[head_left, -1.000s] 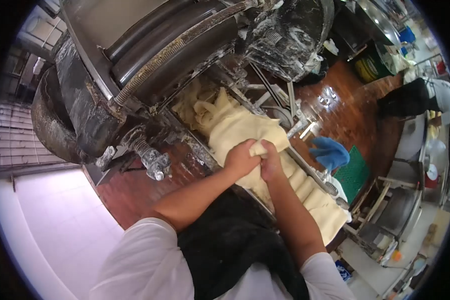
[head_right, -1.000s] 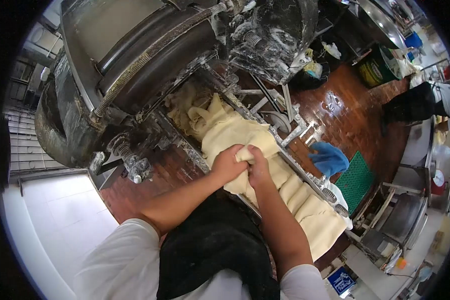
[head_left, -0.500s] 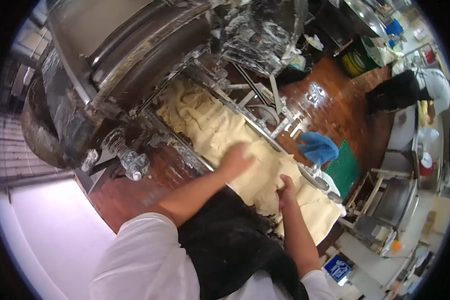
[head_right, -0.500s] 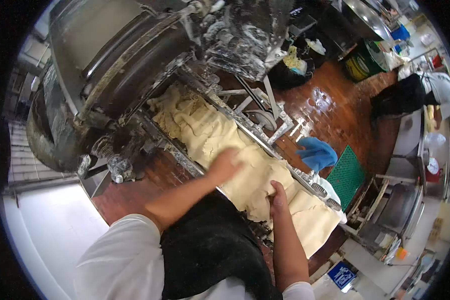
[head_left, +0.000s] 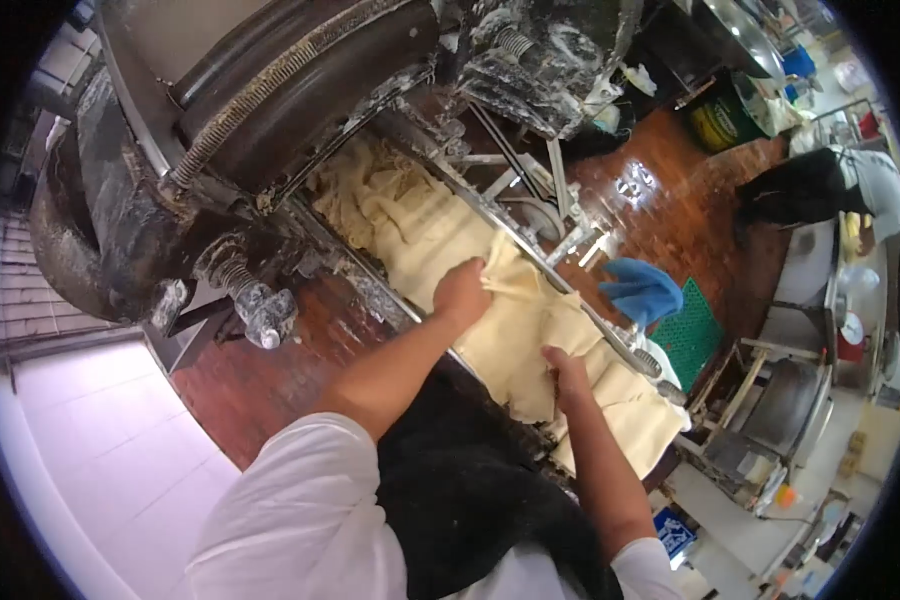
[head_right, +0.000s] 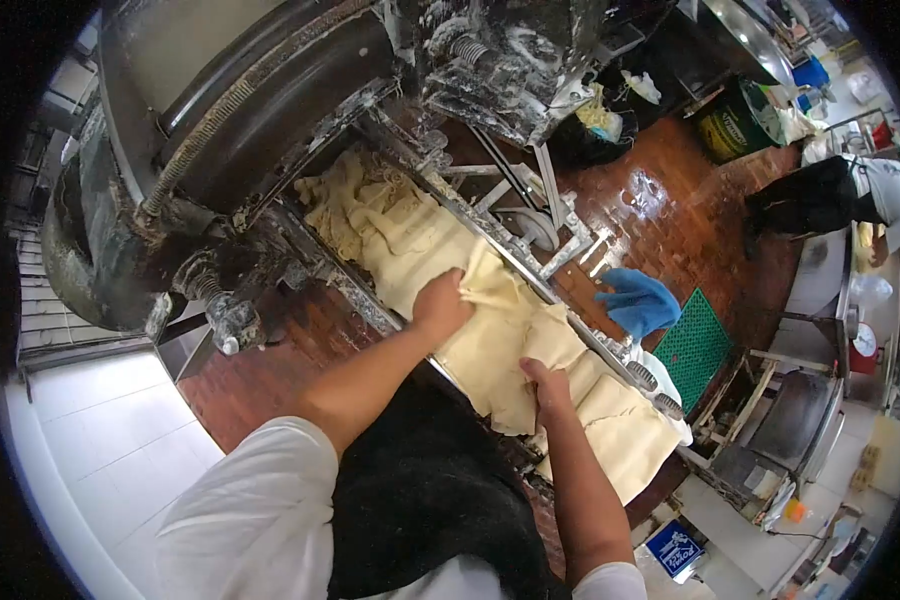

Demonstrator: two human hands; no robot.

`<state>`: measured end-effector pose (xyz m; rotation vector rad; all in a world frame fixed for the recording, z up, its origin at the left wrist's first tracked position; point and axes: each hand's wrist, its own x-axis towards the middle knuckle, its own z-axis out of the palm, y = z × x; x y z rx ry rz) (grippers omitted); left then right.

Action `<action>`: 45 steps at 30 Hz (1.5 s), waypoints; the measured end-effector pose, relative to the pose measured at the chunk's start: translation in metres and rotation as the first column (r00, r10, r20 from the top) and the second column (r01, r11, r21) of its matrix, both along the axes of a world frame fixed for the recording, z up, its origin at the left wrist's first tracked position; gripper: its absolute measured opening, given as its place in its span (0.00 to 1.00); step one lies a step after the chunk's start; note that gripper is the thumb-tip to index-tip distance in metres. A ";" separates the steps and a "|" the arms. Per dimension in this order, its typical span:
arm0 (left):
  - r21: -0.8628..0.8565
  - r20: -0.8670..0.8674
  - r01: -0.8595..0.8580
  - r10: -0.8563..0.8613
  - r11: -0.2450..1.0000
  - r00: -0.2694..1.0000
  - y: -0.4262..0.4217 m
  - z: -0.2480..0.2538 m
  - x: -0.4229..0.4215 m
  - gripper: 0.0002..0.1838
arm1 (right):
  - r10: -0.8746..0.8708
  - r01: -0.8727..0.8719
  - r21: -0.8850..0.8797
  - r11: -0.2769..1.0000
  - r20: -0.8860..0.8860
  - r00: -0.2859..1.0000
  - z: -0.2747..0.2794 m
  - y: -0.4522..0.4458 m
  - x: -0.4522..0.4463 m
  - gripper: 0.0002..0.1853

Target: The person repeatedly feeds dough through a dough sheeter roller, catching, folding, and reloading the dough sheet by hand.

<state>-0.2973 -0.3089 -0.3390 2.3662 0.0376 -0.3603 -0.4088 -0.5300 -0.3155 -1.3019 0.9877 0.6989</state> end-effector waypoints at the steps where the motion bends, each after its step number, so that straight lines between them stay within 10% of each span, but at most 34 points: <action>1: -0.029 0.039 0.015 -0.014 0.999 0.999 -0.003 0.006 -0.008 0.19 | -0.082 0.079 0.101 0.992 0.025 0.996 -0.007 -0.002 -0.001 0.27; 9: -0.293 -0.012 0.031 -0.036 0.956 0.999 -0.042 0.080 -0.066 0.19 | -0.443 0.282 0.504 0.816 0.234 0.866 0.035 0.015 0.007 0.30; 34: -0.022 0.794 0.292 -0.161 0.956 0.586 0.017 0.425 -0.018 0.23 | -0.649 -0.345 0.798 0.494 0.603 0.464 0.336 0.093 0.085 0.34; 36: -0.010 0.834 0.294 -0.155 0.956 0.530 0.019 0.441 -0.016 0.25 | -0.658 -0.619 0.756 0.213 0.579 0.481 0.342 0.088 0.097 0.35; 39: 0.044 0.883 0.279 -0.168 0.959 0.437 0.027 0.465 -0.015 0.26 | -0.660 -0.734 0.652 0.190 0.638 0.397 0.360 0.094 0.105 0.37; 45: 0.123 0.925 0.366 -0.240 0.923 0.296 0.061 0.542 -0.028 0.17 | -0.608 -0.561 0.543 0.625 0.790 0.087 0.424 0.129 0.118 0.34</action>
